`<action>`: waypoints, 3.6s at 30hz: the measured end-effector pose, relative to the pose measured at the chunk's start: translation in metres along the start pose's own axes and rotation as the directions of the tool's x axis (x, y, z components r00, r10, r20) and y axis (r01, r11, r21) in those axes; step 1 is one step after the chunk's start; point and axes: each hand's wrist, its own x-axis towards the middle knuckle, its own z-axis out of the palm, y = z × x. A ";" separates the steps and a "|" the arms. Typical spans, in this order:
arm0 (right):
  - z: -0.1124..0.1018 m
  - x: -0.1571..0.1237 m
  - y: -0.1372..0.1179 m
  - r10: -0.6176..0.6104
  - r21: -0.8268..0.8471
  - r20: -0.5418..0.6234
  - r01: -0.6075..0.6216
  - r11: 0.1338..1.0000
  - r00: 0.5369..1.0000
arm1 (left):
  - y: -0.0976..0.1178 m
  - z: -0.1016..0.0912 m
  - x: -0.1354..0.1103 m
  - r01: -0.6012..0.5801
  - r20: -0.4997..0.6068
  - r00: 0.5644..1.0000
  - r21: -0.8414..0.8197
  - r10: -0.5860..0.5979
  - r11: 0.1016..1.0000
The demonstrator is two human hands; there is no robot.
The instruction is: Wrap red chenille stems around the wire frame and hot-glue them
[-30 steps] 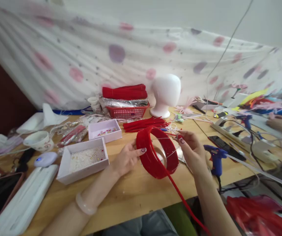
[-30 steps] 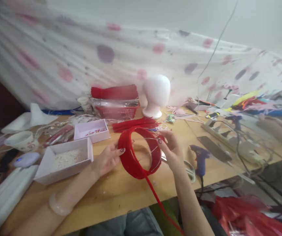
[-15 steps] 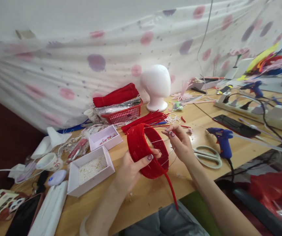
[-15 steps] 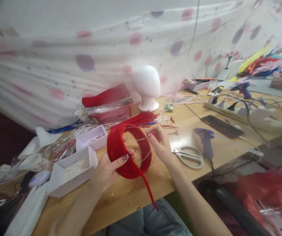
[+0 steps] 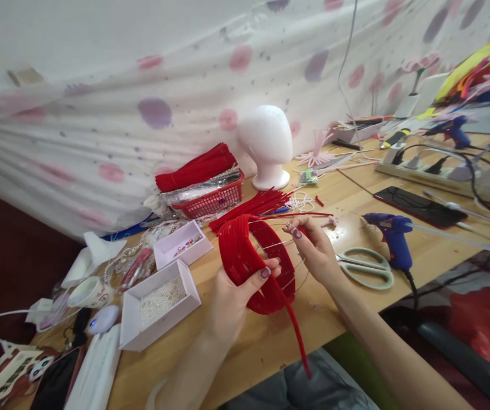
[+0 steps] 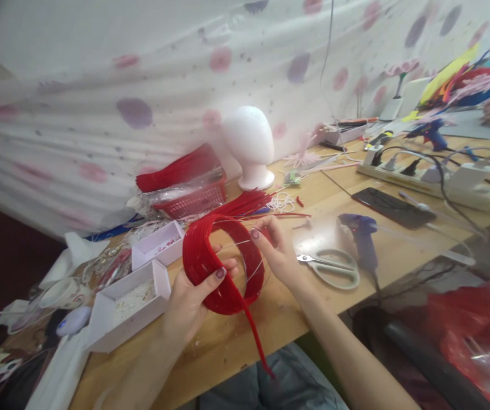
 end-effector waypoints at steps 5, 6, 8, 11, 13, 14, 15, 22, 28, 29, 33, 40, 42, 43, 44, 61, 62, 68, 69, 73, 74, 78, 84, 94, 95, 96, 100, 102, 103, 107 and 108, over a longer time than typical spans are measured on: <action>-0.001 0.000 0.000 0.024 -0.031 -0.012 -0.024 0.999 1.000 | -0.004 0.000 0.003 0.046 -0.014 0.999 -0.082 -0.047 0.996; -0.001 0.000 0.001 0.027 -0.039 -0.013 -0.027 0.999 1.000 | -0.004 0.000 0.003 0.051 -0.011 0.999 -0.089 -0.052 0.995; 0.000 0.000 0.001 0.029 -0.047 -0.022 -0.030 0.998 0.999 | -0.004 0.001 0.005 0.056 -0.010 0.998 -0.098 -0.058 0.994; 0.001 0.000 0.000 0.024 -0.051 -0.031 -0.025 0.998 0.999 | -0.003 0.000 0.006 0.044 -0.014 0.999 -0.109 -0.046 0.993; 0.002 0.000 -0.001 0.020 -0.061 -0.029 -0.021 0.998 0.999 | -0.003 -0.001 0.006 0.047 -0.006 0.999 -0.115 -0.048 0.992; 0.003 0.000 -0.002 0.020 -0.065 -0.026 -0.021 0.998 0.999 | -0.003 -0.001 0.006 0.049 -0.002 0.999 -0.117 -0.050 0.992; 0.003 0.000 -0.002 0.019 -0.066 -0.024 -0.021 0.998 1.000 | -0.004 -0.002 0.006 0.051 0.001 0.999 -0.119 -0.051 0.992; 0.003 0.000 -0.004 0.025 -0.059 -0.004 -0.025 0.998 1.000 | -0.007 -0.005 0.005 0.072 0.003 0.997 -0.148 -0.072 0.986; 0.004 0.000 -0.004 0.045 -0.043 -0.003 -0.045 0.998 0.999 | -0.004 -0.003 0.006 0.060 -0.015 0.998 -0.150 -0.063 0.987; 0.004 0.001 -0.003 0.047 -0.035 -0.011 -0.047 0.998 0.999 | -0.004 -0.003 0.006 0.062 -0.012 0.998 -0.155 -0.064 0.986; 0.001 0.004 0.004 0.056 -0.008 -0.028 -0.056 0.998 0.998 | -0.006 -0.005 0.005 0.071 0.042 0.997 -0.186 -0.065 0.980; -0.003 0.007 0.009 0.055 0.008 -0.045 -0.054 0.998 0.998 | -0.005 -0.008 0.003 0.040 0.181 0.983 -0.162 -0.010 0.986; -0.003 0.007 0.009 0.048 0.004 -0.056 -0.047 0.999 0.997 | -0.005 -0.006 0.002 0.035 0.162 0.987 -0.129 -0.014 0.991; -0.002 0.007 0.009 0.045 0.003 -0.060 -0.044 0.999 0.997 | -0.004 -0.005 0.001 0.041 0.144 0.989 -0.125 -0.023 0.991; -0.002 0.007 0.009 0.042 0.002 -0.061 -0.042 0.999 0.997 | -0.004 -0.003 0.000 0.050 0.129 0.991 -0.127 -0.033 0.991; 0.012 -0.030 -0.070 -0.330 -0.517 0.131 0.349 0.782 0.935 | -0.024 0.004 -0.009 0.014 0.054 0.999 -0.097 -0.009 0.995; 0.015 -0.032 -0.074 -0.323 -0.547 0.154 0.353 0.759 0.934 | -0.027 0.005 -0.011 -0.007 0.018 1.000 -0.073 0.009 0.997; 0.017 -0.039 -0.074 -0.395 -0.578 0.339 0.520 0.628 0.854 | -0.041 0.014 -0.021 -0.070 0.000 0.998 -0.010 0.070 0.998; 0.016 -0.041 -0.073 -0.405 -0.587 0.360 0.541 0.602 0.840 | -0.041 0.017 -0.023 -0.068 0.000 0.998 -0.008 0.068 0.998; 0.012 -0.047 -0.073 -0.433 -0.652 0.371 0.562 0.509 0.822 | -0.039 0.029 -0.028 -0.050 -0.049 0.998 0.007 0.050 0.999; 0.011 -0.048 -0.073 -0.435 -0.666 0.368 0.560 0.494 0.822 | -0.038 0.031 -0.029 -0.051 -0.061 0.997 0.020 0.053 0.998; 0.008 -0.049 -0.072 -0.432 -0.692 0.366 0.552 0.465 0.824 | -0.039 0.034 -0.032 -0.073 -0.083 0.993 0.085 0.080 0.994; 0.006 -0.050 -0.070 -0.460 -0.708 0.365 0.562 0.428 0.810 | -0.046 0.033 -0.037 -0.111 -0.091 0.989 0.092 0.120 0.989; 0.008 -0.048 -0.066 -0.444 -0.628 0.431 0.615 0.478 0.786 | -0.029 0.018 -0.037 -0.043 -0.065 0.998 -0.408 0.018 0.912; 0.009 -0.049 -0.066 -0.438 -0.618 0.438 0.617 0.488 0.785 | -0.025 0.017 -0.036 -0.039 -0.071 0.997 -0.430 0.010 0.902; 0.010 -0.050 -0.067 -0.430 -0.610 0.445 0.617 0.497 0.786 | -0.022 0.017 -0.035 -0.040 -0.077 0.997 -0.453 0.006 0.891; 0.014 -0.053 -0.068 -0.411 -0.581 0.446 0.607 0.542 0.795 | -0.020 0.020 -0.033 -0.058 -0.119 0.993 -0.492 -0.001 0.868; 0.015 -0.055 -0.069 -0.383 -0.574 0.426 0.572 0.586 0.819 | -0.021 0.022 -0.034 -0.080 -0.155 0.988 -0.473 0.007 0.878; 0.016 -0.055 -0.069 -0.362 -0.572 0.416 0.549 0.609 0.834 | -0.022 0.022 -0.034 -0.095 -0.172 0.985 -0.460 0.016 0.883; 0.019 -0.056 -0.071 -0.325 -0.562 0.411 0.517 0.646 0.852 | -0.022 0.021 -0.035 -0.113 -0.213 0.977 -0.442 0.017 0.890; 0.020 -0.056 -0.071 -0.328 -0.562 0.413 0.522 0.641 0.849 | -0.022 0.021 -0.034 -0.106 -0.215 0.977 -0.447 0.008 0.888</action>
